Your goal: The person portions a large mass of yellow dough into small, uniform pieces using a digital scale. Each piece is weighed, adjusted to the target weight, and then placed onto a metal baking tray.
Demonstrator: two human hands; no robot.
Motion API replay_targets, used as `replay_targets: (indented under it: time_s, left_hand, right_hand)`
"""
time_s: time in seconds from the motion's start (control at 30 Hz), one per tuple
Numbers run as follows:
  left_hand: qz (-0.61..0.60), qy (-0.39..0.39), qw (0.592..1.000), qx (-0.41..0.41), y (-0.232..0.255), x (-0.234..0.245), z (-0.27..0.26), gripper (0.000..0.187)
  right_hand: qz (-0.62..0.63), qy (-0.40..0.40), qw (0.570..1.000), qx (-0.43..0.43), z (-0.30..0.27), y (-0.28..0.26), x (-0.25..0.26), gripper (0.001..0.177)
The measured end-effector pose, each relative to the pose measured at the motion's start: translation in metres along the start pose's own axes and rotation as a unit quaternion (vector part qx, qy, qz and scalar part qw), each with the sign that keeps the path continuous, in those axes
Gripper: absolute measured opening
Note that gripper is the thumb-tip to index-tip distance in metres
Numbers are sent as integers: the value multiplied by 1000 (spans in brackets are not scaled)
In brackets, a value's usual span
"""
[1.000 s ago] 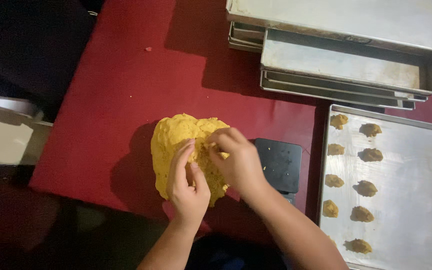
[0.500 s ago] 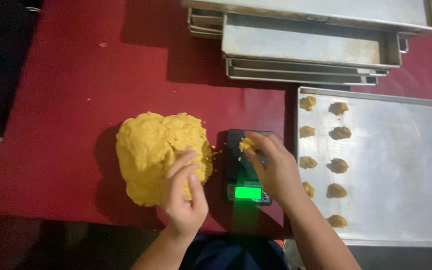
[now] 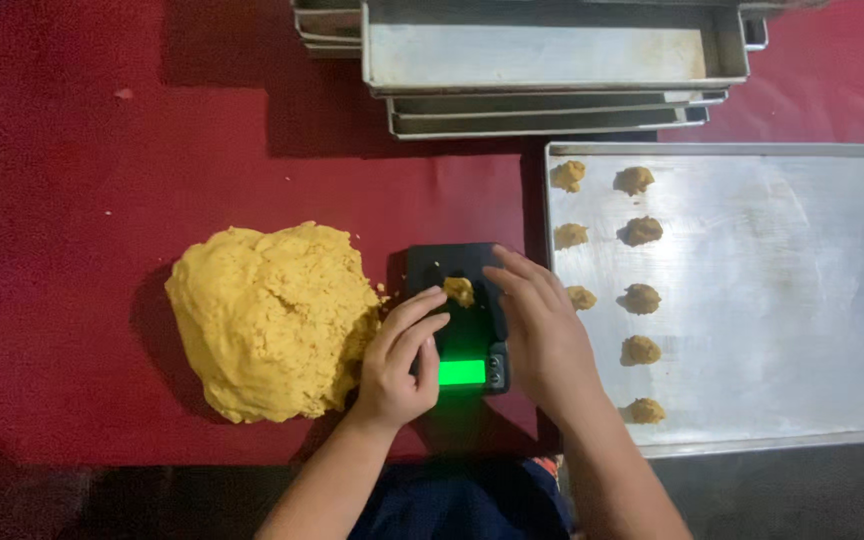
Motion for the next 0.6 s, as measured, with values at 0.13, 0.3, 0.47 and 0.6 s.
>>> replay_targets:
  time_s: [0.13, 0.3, 0.47, 0.6]
  left_hand:
    - [-9, -11, 1000, -17, 1, 0, -10, 25]
    - [18, 37, 999, -31, 1, 5, -12, 17]
    - [50, 56, 996, -49, 1, 1, -20, 11]
    - [45, 59, 996, -52, 5, 5, -11, 23]
  right_hand:
    - [61, 72, 993, -71, -25, 10, 10, 23]
    - [76, 91, 992, -50, -33, 18, 12, 18]
    - [89, 101, 989, -62, -37, 18, 16, 14]
    - [76, 101, 990, -63, -31, 23, 15, 12]
Point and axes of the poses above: each hand's wrist, its own z-axis towards the middle knuckle, its own x-axis out of the back of the hand, y = z × x, the point moved 9 cm from there along z, towards the middle knuckle, and after that the axes turned 15 degrees about -y, right-handed, at the moved point
